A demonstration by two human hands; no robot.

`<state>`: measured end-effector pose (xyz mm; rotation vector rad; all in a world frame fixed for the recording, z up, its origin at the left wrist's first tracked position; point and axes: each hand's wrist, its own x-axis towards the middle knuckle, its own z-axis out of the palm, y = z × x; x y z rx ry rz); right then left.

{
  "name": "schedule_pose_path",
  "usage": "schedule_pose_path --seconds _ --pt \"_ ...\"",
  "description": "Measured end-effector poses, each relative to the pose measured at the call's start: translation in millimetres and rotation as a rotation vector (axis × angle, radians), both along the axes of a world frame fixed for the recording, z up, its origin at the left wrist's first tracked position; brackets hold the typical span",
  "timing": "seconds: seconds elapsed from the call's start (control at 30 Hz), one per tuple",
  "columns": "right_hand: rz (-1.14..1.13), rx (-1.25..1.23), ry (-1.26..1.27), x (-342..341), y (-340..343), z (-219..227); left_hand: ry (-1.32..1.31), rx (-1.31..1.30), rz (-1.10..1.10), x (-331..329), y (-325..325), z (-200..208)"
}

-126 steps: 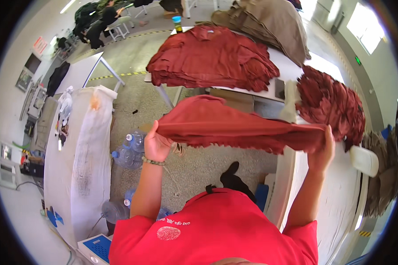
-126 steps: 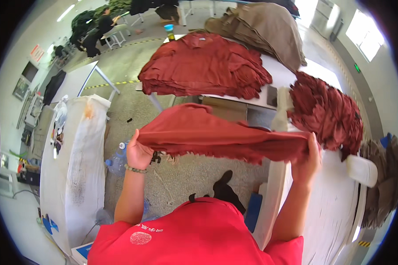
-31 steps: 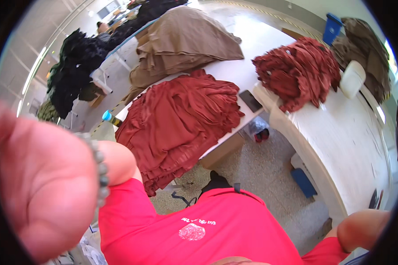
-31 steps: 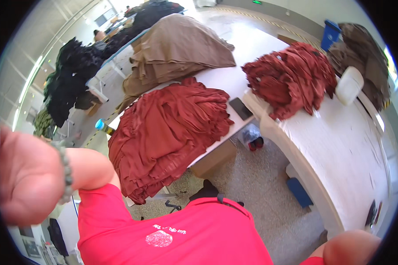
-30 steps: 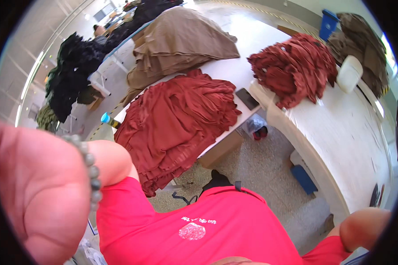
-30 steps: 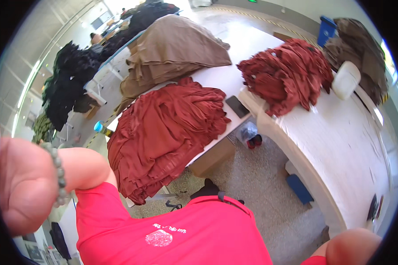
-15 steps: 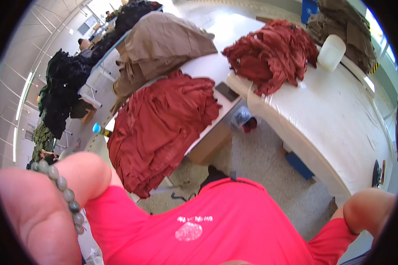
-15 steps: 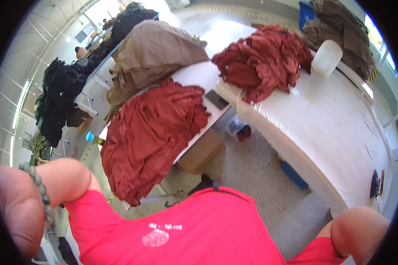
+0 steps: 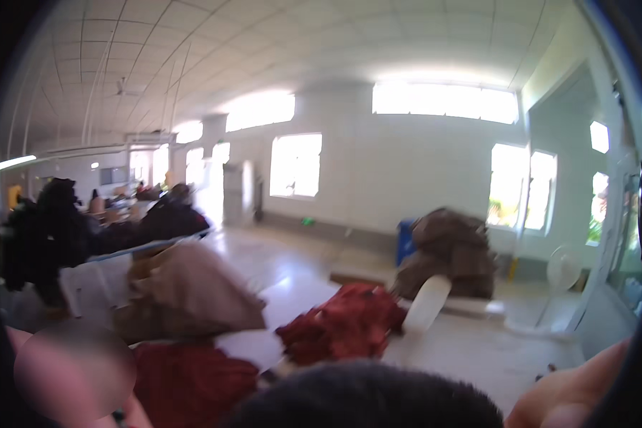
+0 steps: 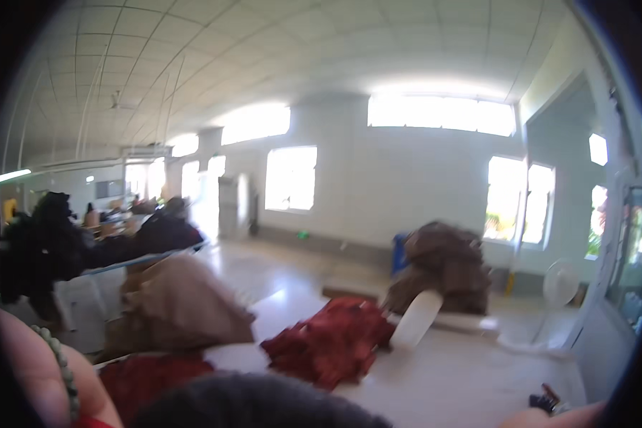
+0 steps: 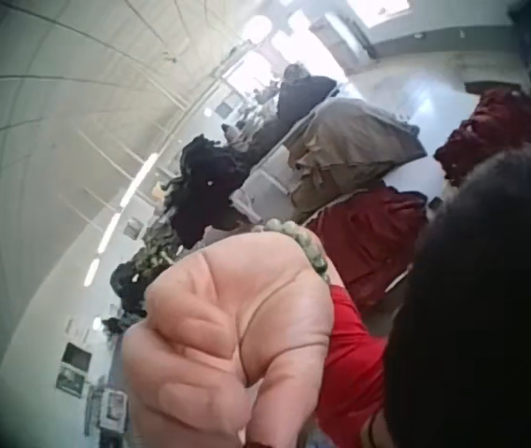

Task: Ironing a red garment at an industrial workstation.

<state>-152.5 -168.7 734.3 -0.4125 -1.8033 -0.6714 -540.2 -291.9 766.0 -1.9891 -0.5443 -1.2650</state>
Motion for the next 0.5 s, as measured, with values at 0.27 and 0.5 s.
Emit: schedule_pose_path --seconds 0.27,0.5 --pt "-0.241 0.0 -0.027 18 64 -26 0.043 0.017 -0.16 -19 126 -49" --pt "-0.38 -0.012 -0.07 27 99 -49 0.072 0.018 -0.303 -10 213 -64"
